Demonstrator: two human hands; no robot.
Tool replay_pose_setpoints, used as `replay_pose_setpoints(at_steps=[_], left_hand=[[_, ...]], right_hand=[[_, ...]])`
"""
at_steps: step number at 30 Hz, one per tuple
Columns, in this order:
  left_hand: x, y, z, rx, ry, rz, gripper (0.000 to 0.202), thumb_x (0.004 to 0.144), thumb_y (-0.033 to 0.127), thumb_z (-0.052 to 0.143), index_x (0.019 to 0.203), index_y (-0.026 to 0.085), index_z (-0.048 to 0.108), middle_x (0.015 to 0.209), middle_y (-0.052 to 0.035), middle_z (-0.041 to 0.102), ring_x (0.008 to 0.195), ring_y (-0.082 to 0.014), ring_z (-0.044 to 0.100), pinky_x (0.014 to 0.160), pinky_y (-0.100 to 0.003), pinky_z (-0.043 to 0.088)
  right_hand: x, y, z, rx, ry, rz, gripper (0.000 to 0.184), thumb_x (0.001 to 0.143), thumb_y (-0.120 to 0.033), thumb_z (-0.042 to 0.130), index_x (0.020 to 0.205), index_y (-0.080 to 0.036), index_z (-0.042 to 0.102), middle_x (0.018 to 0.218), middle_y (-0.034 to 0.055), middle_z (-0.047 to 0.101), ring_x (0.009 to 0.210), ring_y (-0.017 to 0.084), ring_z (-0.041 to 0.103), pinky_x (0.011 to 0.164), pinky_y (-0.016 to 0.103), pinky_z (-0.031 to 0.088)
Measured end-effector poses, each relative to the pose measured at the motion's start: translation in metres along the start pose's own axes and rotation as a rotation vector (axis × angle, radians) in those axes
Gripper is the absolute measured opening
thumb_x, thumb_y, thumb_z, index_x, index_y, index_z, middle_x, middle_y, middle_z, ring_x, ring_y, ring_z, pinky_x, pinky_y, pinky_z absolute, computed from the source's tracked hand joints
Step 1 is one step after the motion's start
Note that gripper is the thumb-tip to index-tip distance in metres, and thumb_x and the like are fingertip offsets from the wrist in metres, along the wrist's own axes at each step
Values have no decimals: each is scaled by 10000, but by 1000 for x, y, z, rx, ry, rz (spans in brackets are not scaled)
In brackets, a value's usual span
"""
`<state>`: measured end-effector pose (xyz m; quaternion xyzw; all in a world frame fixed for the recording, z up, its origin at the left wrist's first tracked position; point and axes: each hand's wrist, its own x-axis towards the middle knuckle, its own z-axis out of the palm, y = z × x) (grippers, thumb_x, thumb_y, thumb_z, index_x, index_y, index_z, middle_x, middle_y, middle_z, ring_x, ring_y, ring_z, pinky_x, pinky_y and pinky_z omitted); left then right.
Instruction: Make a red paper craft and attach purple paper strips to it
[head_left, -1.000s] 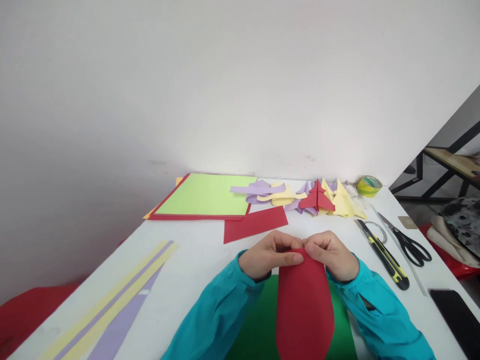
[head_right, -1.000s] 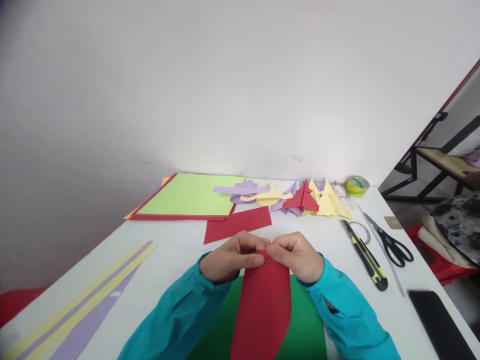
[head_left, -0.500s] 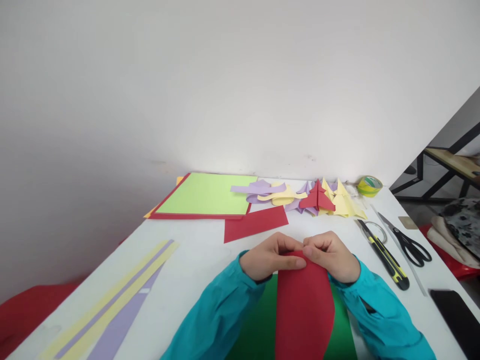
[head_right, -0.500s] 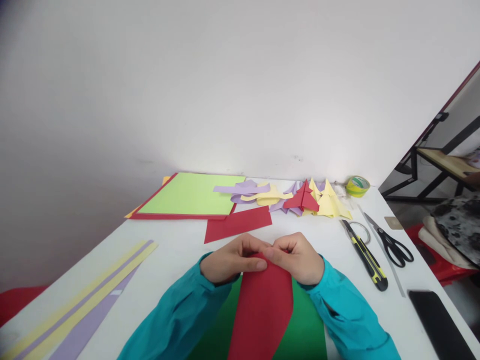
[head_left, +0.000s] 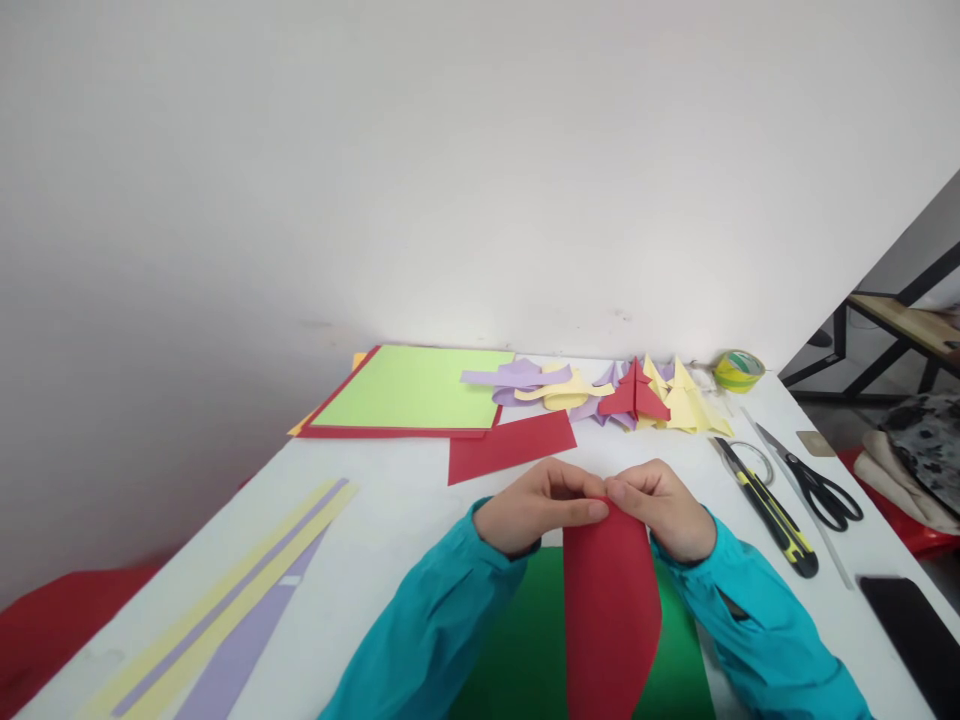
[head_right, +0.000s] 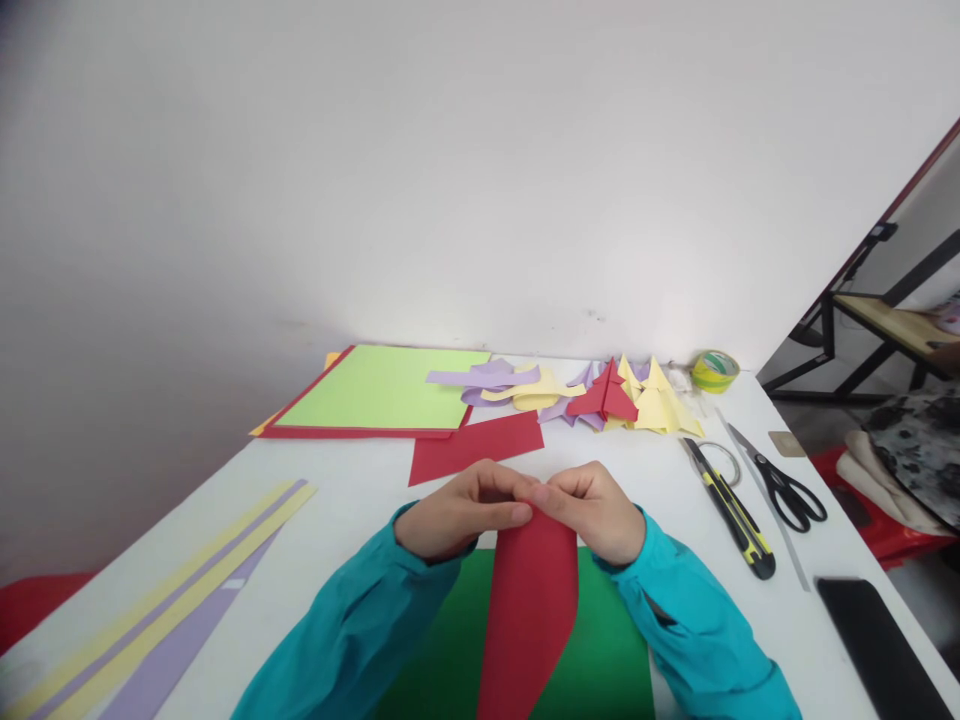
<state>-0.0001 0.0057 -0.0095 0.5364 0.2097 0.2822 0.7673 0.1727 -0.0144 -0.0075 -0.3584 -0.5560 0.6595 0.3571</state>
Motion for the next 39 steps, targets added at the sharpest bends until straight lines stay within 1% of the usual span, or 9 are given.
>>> replay_pose_setpoints(at_steps=[3, 6, 11, 16, 22, 26, 30, 35, 39], left_hand=[[1, -1, 0, -10, -14, 19, 172, 717, 292, 698, 772, 132, 730, 727, -54, 688, 662, -138, 589, 626, -246, 448], [2, 0, 1, -17, 8, 15, 186, 703, 308, 708, 709, 123, 722, 716, -55, 672, 656, -142, 575, 621, -256, 433], [2, 0, 0, -21, 54, 26, 197, 691, 292, 717, 608, 116, 693, 587, -18, 602, 573, -103, 507, 570, -235, 383], [2, 0, 1, 18, 55, 1, 242, 730, 338, 676, 651, 110, 692, 651, -47, 633, 618, -133, 538, 607, -266, 397], [3, 1, 3, -36, 53, 59, 239, 692, 313, 712, 568, 116, 656, 551, 3, 551, 556, -92, 458, 569, -234, 360], [2, 2, 4, -36, 67, 18, 234, 693, 333, 709, 605, 118, 681, 596, -24, 609, 590, -119, 515, 601, -254, 391], [2, -1, 4, -15, 96, -16, 212, 683, 329, 718, 705, 118, 710, 694, -56, 671, 663, -154, 573, 646, -277, 425], [2, -1, 5, -59, 129, -1, 185, 637, 289, 756, 613, 122, 680, 608, -14, 636, 583, -108, 536, 590, -237, 405], [1, 1, 5, -31, 141, -24, 195, 640, 307, 753, 647, 119, 700, 612, -19, 649, 582, -110, 540, 582, -235, 407]], right_hand=[[0, 2, 1, 46, -7, -16, 467, 731, -549, 610, 542, -124, 570, 462, -28, 482, 420, 58, 359, 390, 210, 233], [1, 6, 2, 137, 2, -36, 449, 734, -536, 618, 559, -123, 589, 462, -35, 489, 408, 51, 352, 394, 207, 234], [2, 10, 1, 268, 74, 30, 466, 710, -552, 634, 544, -119, 586, 498, -10, 555, 418, 60, 412, 419, 208, 273], [2, 10, 0, 169, 66, 40, 456, 681, -547, 662, 549, -116, 591, 435, -34, 502, 383, 49, 358, 385, 204, 205], [2, 8, 1, 269, 64, 0, 486, 699, -542, 649, 481, -133, 504, 459, -40, 468, 410, 48, 340, 401, 209, 219], [2, 7, 0, 196, 43, 15, 462, 686, -551, 656, 536, -129, 542, 448, -43, 471, 402, 51, 349, 392, 206, 211], [2, 5, 0, 59, 58, 30, 476, 693, -563, 641, 522, -139, 510, 421, -58, 424, 387, 45, 314, 378, 206, 176], [1, 6, 0, 93, 7, -56, 481, 742, -575, 581, 554, -136, 521, 468, -50, 439, 420, 48, 329, 409, 210, 213], [2, 6, -1, 31, 10, -22, 460, 730, -554, 608, 557, -142, 500, 465, -55, 428, 419, 50, 332, 408, 208, 206]])
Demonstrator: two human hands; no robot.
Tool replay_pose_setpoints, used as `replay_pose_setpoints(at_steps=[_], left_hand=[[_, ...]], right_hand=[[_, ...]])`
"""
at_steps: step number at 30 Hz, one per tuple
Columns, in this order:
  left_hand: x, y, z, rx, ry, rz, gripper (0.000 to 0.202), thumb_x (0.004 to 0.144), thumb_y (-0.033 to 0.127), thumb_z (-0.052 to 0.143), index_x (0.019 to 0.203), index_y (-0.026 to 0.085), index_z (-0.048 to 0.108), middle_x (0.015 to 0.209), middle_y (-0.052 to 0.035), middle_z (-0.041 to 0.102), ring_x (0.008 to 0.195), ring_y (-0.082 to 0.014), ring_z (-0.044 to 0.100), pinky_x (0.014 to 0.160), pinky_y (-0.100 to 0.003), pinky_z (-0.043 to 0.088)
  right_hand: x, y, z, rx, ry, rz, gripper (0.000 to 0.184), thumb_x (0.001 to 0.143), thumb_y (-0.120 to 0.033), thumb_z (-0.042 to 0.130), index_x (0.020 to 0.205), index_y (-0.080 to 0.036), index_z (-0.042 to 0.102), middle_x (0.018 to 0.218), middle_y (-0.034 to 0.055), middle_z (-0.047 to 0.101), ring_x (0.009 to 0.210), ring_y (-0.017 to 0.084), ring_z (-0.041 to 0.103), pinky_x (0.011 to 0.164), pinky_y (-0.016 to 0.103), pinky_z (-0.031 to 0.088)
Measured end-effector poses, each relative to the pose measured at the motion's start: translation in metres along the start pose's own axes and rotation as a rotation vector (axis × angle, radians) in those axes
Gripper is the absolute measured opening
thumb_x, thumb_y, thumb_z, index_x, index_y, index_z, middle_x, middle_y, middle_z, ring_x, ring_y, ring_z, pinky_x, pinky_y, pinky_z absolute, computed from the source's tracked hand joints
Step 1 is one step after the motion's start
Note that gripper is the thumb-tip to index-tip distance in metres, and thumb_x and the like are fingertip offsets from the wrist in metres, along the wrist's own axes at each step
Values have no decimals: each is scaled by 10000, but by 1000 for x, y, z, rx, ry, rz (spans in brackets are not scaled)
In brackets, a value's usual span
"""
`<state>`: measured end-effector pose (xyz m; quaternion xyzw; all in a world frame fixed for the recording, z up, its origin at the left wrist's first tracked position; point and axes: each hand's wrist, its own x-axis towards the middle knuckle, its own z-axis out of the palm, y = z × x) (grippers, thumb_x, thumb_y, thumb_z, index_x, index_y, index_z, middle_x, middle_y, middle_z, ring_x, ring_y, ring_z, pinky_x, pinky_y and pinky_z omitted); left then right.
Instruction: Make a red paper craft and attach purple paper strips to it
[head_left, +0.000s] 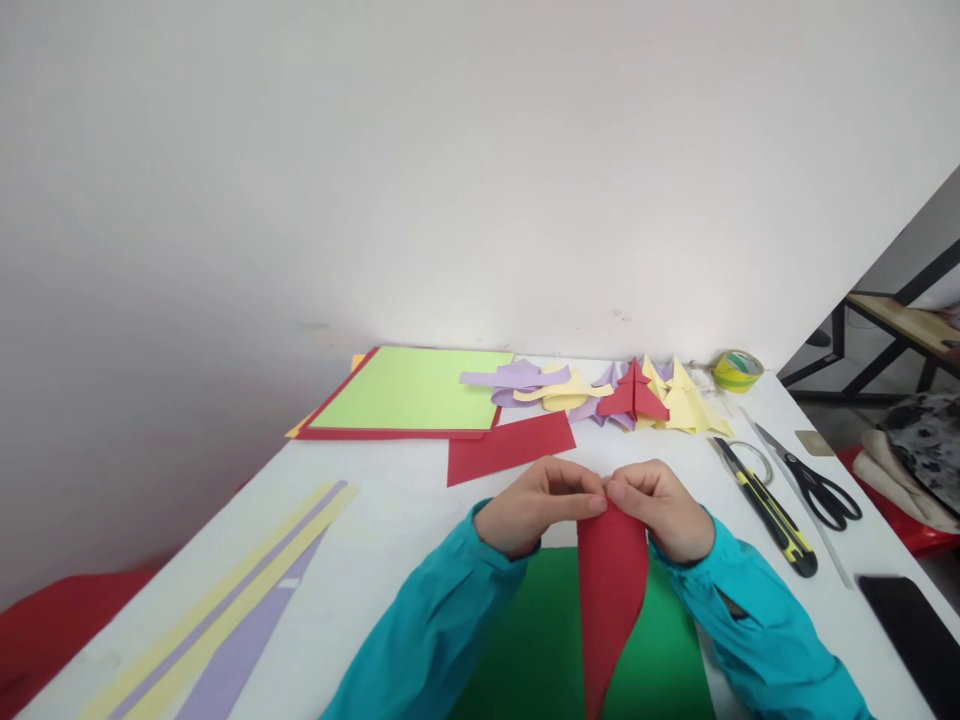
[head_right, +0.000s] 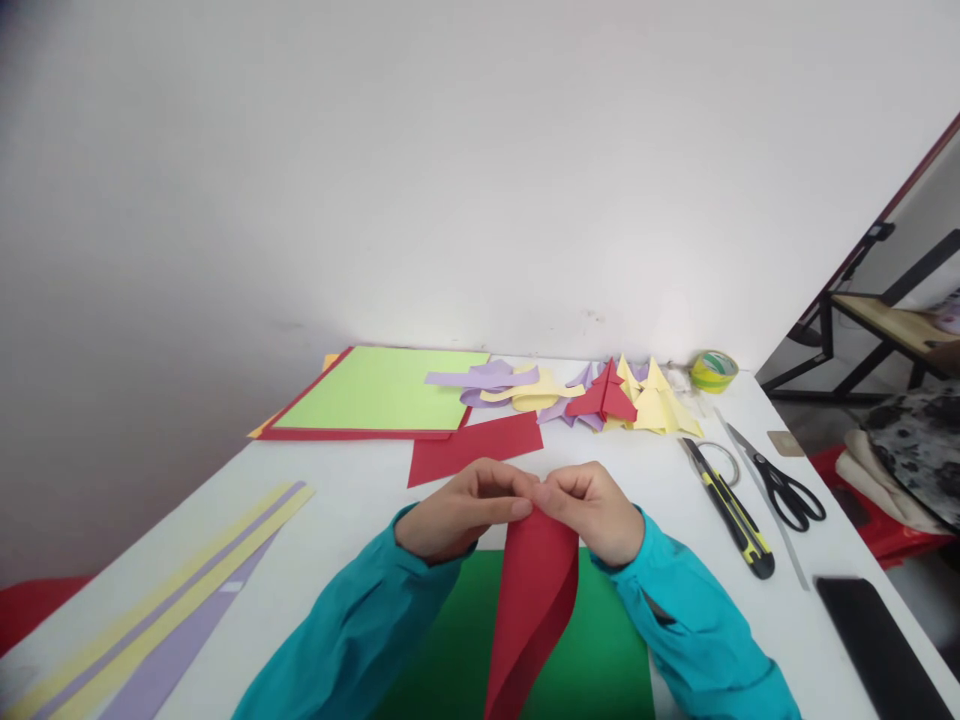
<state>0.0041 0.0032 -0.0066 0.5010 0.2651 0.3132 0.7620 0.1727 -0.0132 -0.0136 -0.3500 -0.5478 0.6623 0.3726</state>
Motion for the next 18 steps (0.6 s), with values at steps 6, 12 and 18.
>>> replay_pose_setpoints(at_steps=[6, 12, 18], left_hand=[[-1, -2, 1, 10, -39, -38, 223, 631, 305, 762, 756, 123, 730, 708, -49, 699, 647, -135, 587, 608, -241, 435], [0, -4, 0, -18, -5, -52, 234, 600, 317, 780, 700, 113, 722, 657, -45, 683, 604, -125, 572, 573, -232, 423], [0, -3, 1, -93, -1, -61, 202, 575, 288, 789, 652, 120, 707, 622, -39, 668, 596, -139, 574, 581, -251, 422]], right_hand=[[0, -4, 1, -83, -1, -24, 470, 748, -552, 587, 537, -143, 489, 474, -48, 440, 432, 50, 331, 412, 208, 212], [0, -2, 2, -47, 9, -1, 486, 738, -571, 587, 534, -137, 510, 470, -38, 459, 424, 53, 340, 403, 208, 220], [1, 2, 1, 9, 17, -2, 505, 707, -591, 607, 519, -126, 549, 457, -26, 475, 417, 60, 343, 406, 218, 223]])
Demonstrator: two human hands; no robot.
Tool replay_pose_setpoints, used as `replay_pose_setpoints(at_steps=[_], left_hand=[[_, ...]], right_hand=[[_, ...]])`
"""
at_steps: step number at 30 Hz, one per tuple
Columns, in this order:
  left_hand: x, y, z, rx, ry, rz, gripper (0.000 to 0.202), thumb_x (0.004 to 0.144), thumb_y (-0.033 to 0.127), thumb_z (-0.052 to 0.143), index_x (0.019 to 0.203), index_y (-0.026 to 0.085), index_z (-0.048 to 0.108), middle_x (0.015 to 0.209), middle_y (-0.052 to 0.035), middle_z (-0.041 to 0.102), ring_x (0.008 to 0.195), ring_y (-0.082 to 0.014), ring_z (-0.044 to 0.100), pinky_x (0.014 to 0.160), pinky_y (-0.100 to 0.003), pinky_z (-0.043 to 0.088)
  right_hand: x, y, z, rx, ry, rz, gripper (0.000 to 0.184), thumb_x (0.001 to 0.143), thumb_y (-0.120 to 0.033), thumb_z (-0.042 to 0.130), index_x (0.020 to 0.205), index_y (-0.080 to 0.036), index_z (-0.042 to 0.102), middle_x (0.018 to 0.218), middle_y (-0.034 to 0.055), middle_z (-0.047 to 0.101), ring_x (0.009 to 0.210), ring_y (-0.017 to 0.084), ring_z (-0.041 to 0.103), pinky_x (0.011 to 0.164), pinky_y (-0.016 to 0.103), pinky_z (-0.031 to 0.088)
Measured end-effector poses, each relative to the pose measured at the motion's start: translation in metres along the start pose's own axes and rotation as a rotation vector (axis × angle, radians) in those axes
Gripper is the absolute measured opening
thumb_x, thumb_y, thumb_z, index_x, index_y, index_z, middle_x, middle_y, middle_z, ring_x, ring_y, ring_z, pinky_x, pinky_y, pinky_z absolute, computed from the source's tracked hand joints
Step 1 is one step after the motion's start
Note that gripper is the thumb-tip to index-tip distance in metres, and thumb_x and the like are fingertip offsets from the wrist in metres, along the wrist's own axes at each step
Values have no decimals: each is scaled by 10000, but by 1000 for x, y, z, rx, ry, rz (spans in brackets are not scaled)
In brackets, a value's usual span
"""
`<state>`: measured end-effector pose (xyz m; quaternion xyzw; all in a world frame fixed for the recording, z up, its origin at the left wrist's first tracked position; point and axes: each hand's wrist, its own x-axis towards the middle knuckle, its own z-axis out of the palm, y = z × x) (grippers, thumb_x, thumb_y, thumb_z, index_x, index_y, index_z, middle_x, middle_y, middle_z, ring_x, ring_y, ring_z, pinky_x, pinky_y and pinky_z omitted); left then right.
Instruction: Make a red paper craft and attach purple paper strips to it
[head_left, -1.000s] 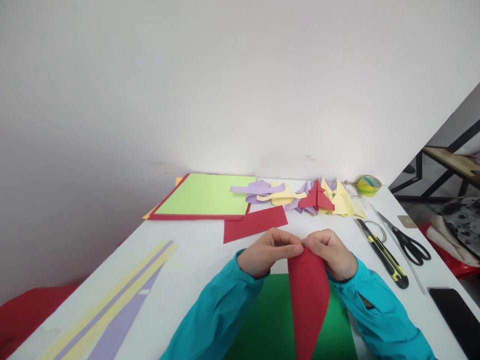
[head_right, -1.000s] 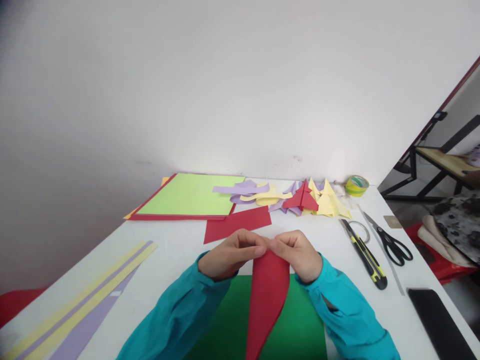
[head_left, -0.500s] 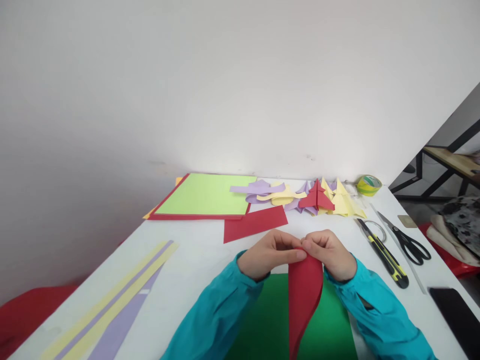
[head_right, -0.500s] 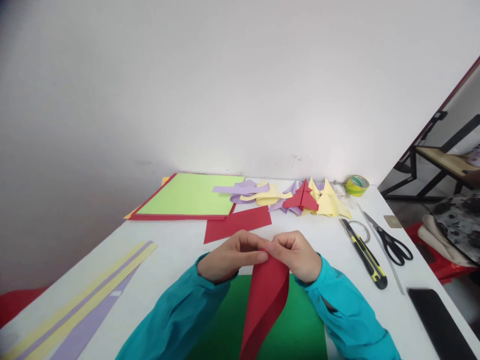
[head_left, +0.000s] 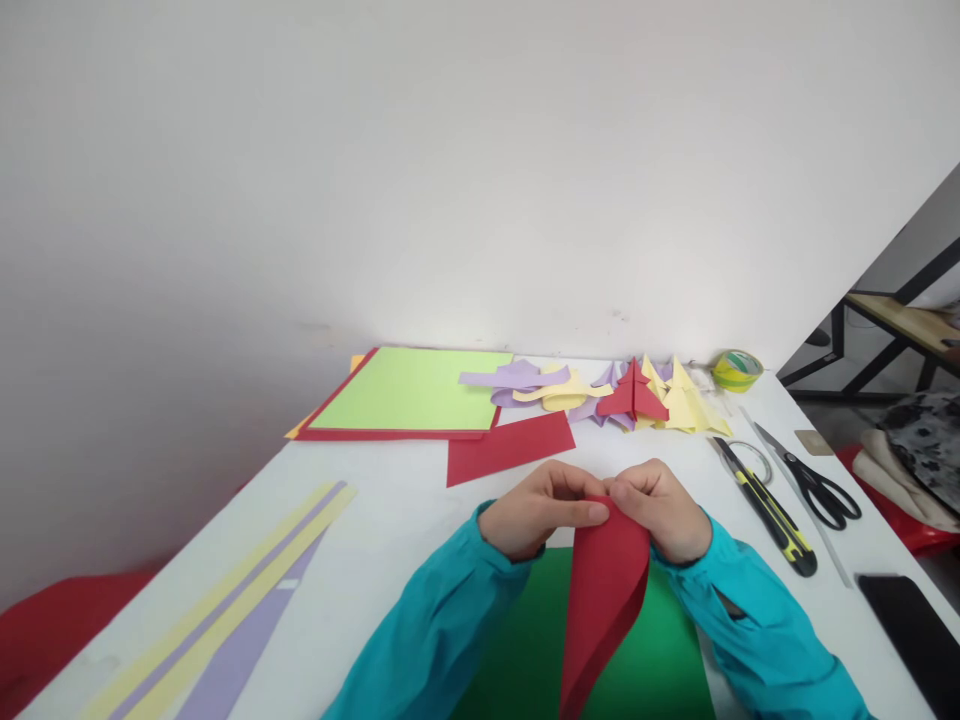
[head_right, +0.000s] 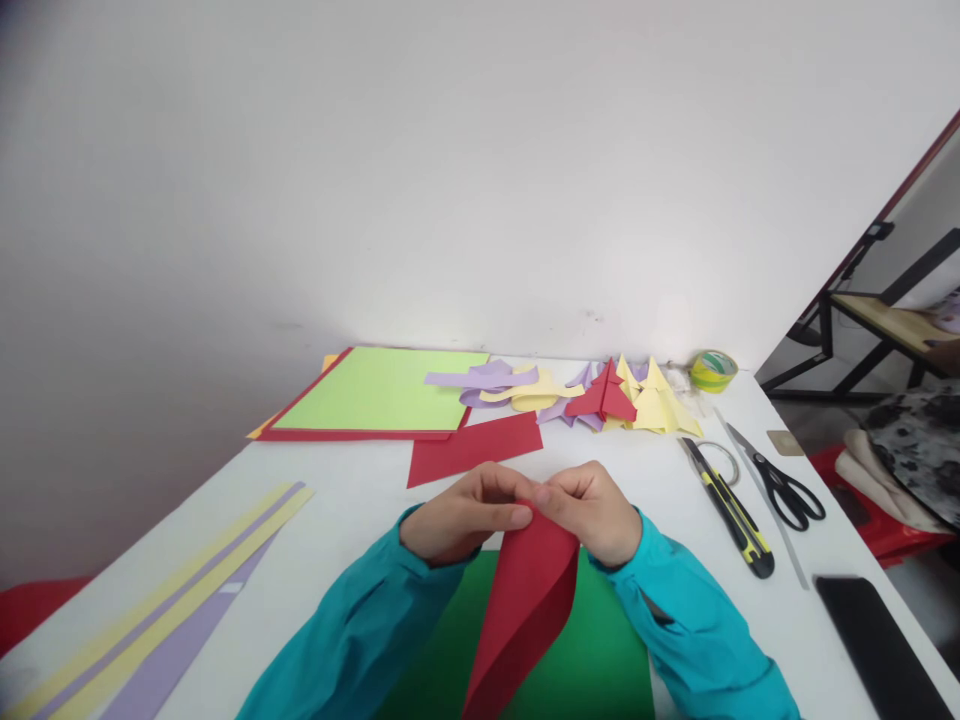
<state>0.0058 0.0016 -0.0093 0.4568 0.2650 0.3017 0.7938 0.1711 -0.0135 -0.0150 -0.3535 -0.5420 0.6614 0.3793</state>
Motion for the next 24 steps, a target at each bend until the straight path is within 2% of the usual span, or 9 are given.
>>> replay_pose_setpoints(at_steps=[5, 7, 10, 15, 20, 24], left_hand=[[0, 4, 0, -89, -48, 48, 167, 582, 257, 783, 590, 120, 688, 593, -26, 645, 567, -119, 552, 567, -240, 400], [0, 4, 0, -91, -35, 50, 175, 587, 266, 782, 586, 120, 684, 594, -26, 645, 571, -120, 549, 571, -244, 394], [0, 2, 0, -64, 3, 34, 206, 616, 293, 766, 569, 119, 666, 590, -28, 637, 564, -118, 535, 570, -250, 380], [0, 2, -3, -67, 12, 62, 226, 612, 294, 762, 537, 121, 638, 538, -7, 576, 539, -104, 487, 557, -247, 351], [0, 3, -5, -7, 9, 55, 252, 629, 316, 750, 536, 122, 618, 529, -2, 549, 532, -98, 460, 541, -245, 325], [1, 2, -5, 12, -14, 97, 297, 659, 339, 730, 530, 125, 570, 520, 15, 497, 517, -84, 415, 523, -239, 292]], right_hand=[[0, 3, -3, 141, -17, -41, 469, 741, -558, 595, 553, -128, 574, 530, -1, 530, 495, 92, 431, 482, 235, 302], [-1, 4, -3, 133, -26, -26, 435, 726, -518, 636, 554, -127, 558, 530, -13, 512, 477, 77, 398, 461, 226, 266], [0, 5, -3, 115, -7, 12, 458, 703, -539, 646, 533, -131, 528, 491, -33, 466, 440, 61, 337, 427, 221, 208], [0, 2, 0, 131, 27, -5, 498, 717, -584, 602, 521, -132, 528, 483, -30, 464, 455, 67, 342, 442, 228, 223], [-1, 1, -1, 90, 40, 34, 468, 693, -539, 654, 506, -136, 507, 440, -53, 419, 413, 48, 287, 410, 224, 161], [0, 2, -2, 152, 54, 16, 509, 715, -566, 616, 474, -142, 470, 456, -49, 407, 423, 49, 281, 417, 230, 166]])
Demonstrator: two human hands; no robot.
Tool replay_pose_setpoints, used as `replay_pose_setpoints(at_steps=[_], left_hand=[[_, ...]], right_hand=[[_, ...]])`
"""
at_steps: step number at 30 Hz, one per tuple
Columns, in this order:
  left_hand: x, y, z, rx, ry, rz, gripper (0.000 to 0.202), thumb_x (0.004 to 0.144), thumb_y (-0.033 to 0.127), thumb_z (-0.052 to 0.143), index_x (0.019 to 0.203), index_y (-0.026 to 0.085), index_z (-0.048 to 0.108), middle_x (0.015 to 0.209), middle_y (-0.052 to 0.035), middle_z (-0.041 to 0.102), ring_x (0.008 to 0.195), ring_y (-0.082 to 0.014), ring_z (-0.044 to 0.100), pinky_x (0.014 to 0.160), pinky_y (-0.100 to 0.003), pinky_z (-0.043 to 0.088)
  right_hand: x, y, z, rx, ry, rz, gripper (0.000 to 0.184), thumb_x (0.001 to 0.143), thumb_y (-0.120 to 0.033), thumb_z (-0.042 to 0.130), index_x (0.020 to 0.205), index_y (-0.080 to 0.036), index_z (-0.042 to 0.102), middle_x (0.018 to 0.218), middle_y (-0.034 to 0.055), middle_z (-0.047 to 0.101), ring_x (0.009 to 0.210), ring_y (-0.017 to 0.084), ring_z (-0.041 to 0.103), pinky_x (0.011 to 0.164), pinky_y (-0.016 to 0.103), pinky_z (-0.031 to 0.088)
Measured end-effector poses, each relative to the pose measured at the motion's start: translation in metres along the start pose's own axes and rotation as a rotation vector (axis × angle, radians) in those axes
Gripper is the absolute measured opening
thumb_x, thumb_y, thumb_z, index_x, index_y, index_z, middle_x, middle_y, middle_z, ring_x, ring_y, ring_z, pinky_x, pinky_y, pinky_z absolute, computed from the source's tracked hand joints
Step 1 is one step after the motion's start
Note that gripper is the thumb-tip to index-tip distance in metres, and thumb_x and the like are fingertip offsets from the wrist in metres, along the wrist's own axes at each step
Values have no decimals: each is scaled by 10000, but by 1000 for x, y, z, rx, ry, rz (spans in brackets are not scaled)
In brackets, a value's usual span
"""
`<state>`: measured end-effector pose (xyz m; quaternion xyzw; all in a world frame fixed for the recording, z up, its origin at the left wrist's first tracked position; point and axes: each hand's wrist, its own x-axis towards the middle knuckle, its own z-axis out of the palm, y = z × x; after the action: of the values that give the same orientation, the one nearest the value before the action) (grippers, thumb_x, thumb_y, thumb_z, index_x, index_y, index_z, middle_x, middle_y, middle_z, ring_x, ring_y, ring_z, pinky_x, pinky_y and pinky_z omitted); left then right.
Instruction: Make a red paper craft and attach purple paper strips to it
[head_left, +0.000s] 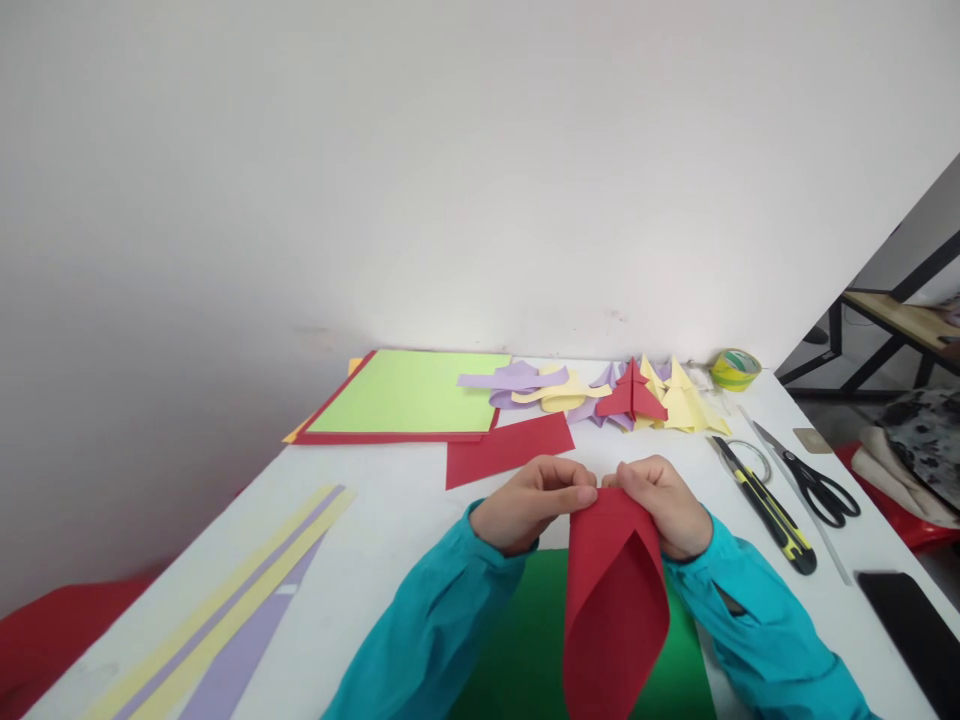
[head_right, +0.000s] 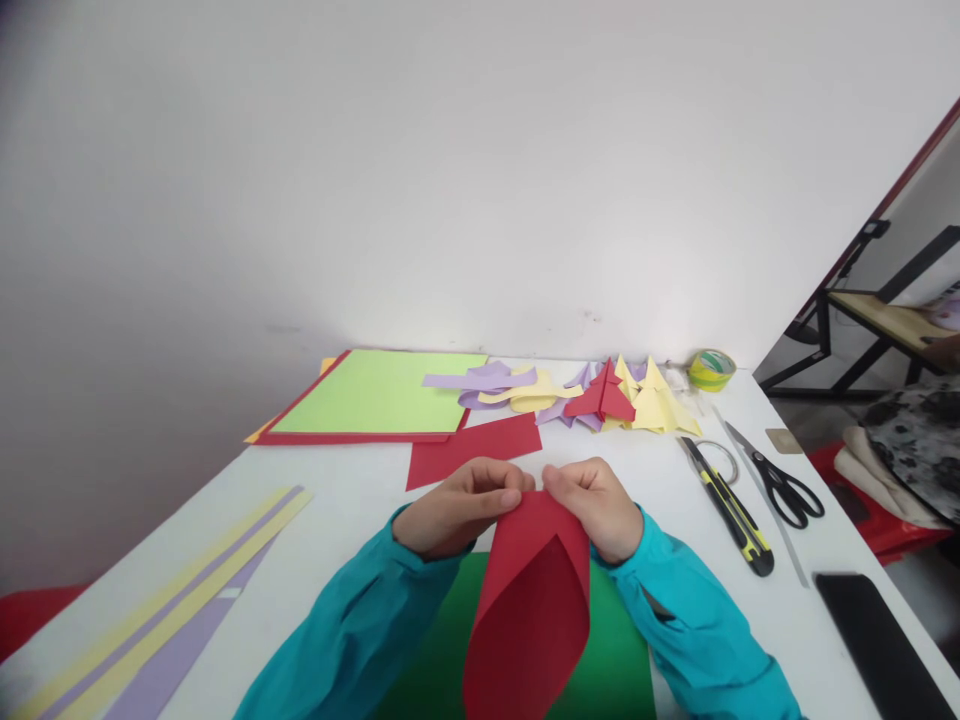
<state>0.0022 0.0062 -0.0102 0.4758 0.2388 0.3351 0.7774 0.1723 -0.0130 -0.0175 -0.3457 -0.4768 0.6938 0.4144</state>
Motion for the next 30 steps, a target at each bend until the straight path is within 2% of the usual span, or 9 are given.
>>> replay_pose_setpoints(at_steps=[6, 10, 17, 23, 27, 30], left_hand=[[-1, 1, -1, -25, -49, 36, 375, 675, 362, 715, 510, 143, 459, 528, 30, 420, 513, -79, 361, 501, -239, 251], [-1, 2, -1, -23, -55, 16, 399, 662, 382, 720, 511, 148, 435, 526, 38, 400, 505, -74, 344, 491, -235, 240], [0, 3, 4, 101, 136, -5, 373, 694, 442, 671, 557, 134, 513, 547, 30, 458, 524, -80, 375, 516, -235, 283], [0, 1, 1, 186, 38, 17, 363, 720, 418, 657, 556, 131, 506, 540, 40, 424, 529, -75, 349, 508, -229, 260], [0, 1, 1, 136, 78, 25, 376, 699, 426, 672, 541, 134, 497, 542, 37, 434, 526, -77, 360, 514, -232, 276], [0, 0, 0, 150, 77, 4, 363, 696, 428, 674, 558, 123, 536, 554, 25, 464, 534, -84, 382, 520, -236, 288]], right_hand=[[0, 0, -2, 0, -51, -33, 449, 732, -476, 650, 495, -142, 468, 465, -54, 400, 434, 49, 293, 426, 227, 162], [-1, 0, -2, -24, -51, -44, 465, 727, -486, 650, 482, -149, 443, 460, -63, 366, 432, 47, 277, 423, 227, 155], [0, -2, 0, -34, 11, 8, 487, 678, -524, 674, 474, -154, 432, 414, -75, 363, 392, 32, 257, 393, 210, 144], [-1, -4, 1, -65, 8, 35, 487, 667, -546, 671, 480, -144, 471, 414, -63, 401, 387, 35, 273, 378, 209, 150], [-1, -3, -1, -6, -14, 10, 488, 685, -547, 658, 489, -143, 466, 433, -61, 409, 398, 36, 274, 389, 212, 153], [0, -2, -1, -57, -7, 6, 480, 684, -511, 678, 477, -148, 442, 422, -71, 382, 396, 35, 266, 389, 212, 147]])
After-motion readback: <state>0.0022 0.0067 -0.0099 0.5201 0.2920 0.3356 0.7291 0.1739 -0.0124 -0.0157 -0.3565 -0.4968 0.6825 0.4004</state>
